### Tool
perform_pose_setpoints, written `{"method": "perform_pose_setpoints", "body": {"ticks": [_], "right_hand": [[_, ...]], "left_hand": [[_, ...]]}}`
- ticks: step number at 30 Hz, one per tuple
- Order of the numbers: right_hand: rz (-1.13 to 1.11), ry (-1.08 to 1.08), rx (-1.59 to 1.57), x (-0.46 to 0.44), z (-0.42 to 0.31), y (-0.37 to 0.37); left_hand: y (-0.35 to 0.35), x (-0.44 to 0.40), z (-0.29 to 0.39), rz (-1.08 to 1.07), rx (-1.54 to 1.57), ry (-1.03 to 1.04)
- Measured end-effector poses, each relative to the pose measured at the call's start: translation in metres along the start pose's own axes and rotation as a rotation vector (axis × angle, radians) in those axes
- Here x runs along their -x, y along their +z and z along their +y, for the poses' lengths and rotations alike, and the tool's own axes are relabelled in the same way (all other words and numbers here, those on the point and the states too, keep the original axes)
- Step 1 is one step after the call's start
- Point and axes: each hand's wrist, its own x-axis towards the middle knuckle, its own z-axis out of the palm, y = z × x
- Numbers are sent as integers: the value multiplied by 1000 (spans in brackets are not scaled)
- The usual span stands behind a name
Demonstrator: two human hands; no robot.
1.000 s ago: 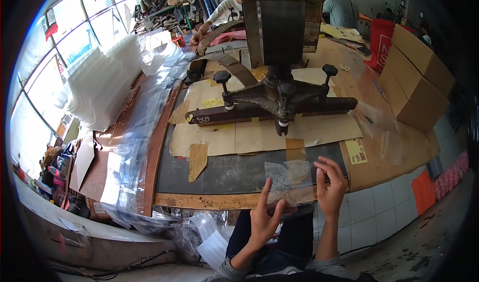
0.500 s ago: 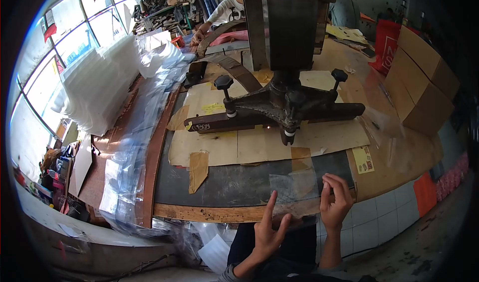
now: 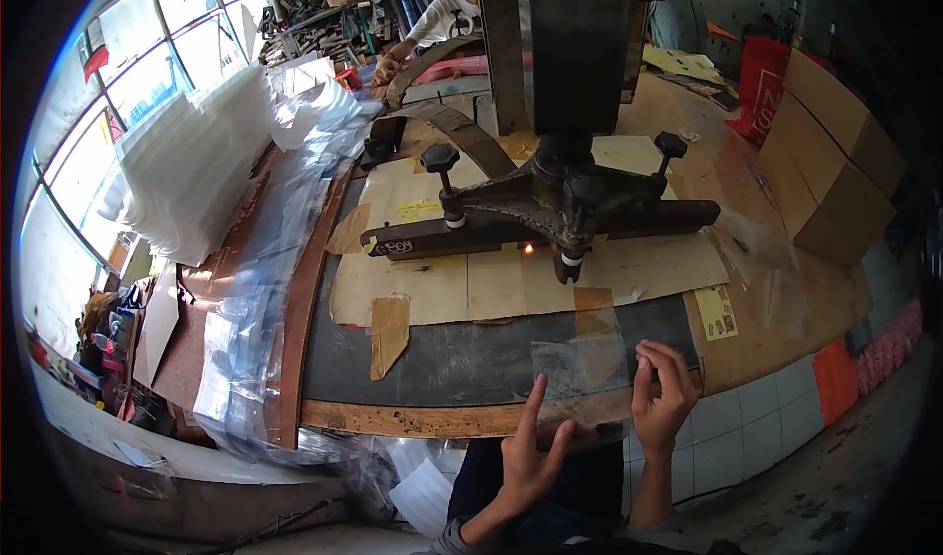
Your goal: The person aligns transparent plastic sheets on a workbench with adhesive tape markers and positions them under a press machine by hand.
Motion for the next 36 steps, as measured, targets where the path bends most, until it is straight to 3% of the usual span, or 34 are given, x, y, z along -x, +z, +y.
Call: {"method": "perform_pose_setpoints", "body": {"ticks": [16, 23, 27, 28, 32, 36], "right_hand": [[19, 12, 6, -1, 1, -1], [50, 26, -17, -2, 2, 2], [37, 16, -16, -2, 3, 2], [32, 13, -16, -1, 5, 2], [11, 35, -63, -1, 7, 2], [-55, 60, -112, -3, 5, -3]], "left_hand": [[2, 2, -4, 46, 79, 47], [-11, 11, 8, -16, 266, -90], [-21, 30, 22, -68, 198, -67], [-24, 36, 27, -102, 303, -179], [-28, 68, 4, -85, 158, -95], [-40, 91, 14, -140, -9, -184]]}}
